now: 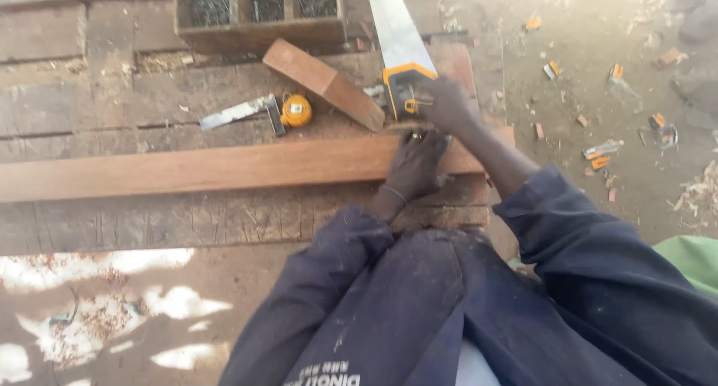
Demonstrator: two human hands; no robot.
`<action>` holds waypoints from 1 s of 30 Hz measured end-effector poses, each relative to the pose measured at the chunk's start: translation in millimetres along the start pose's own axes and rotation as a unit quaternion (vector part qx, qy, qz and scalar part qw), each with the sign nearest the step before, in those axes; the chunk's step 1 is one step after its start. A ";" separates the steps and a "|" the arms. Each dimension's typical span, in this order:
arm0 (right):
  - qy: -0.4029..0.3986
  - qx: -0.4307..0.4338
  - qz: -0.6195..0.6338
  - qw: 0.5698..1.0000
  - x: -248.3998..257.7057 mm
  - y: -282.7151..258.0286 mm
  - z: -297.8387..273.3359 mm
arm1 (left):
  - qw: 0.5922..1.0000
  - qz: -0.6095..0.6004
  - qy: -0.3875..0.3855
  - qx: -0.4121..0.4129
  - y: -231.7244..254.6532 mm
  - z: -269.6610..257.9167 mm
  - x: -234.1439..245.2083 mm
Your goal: The person is performing manual woodworking tasks including sawing a piece of timber, marking it with a pencil, and chiseling out a joint using a chisel and a wooden block as a mallet.
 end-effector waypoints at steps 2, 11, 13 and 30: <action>-0.038 0.027 -0.074 0.996 -54.3 23.8 26.2 | 0.999 -0.015 0.033 -0.013 1.5 -0.6 7.8; -0.013 0.216 -0.147 0.965 -29.2 -24.4 24.5 | 1.000 0.002 -0.002 -0.004 -3.7 0.3 -0.5; 0.019 0.130 -0.179 0.975 10.5 -33.9 17.6 | 0.997 -0.006 -0.071 0.038 -7.2 -3.6 -10.5; 0.289 -0.225 0.456 0.812 59.9 64.6 -362.4 | 0.998 0.002 -0.054 0.023 -7.6 -2.3 -13.9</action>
Point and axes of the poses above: each hand's wrist, its own z-axis towards the middle knuckle, its own x-axis out of the back of the hand, y = z × x, the point moved 9 cm from there along z, towards the middle knuckle, and after that the axes turned 13 degrees about -z, right-handed, at the moved point
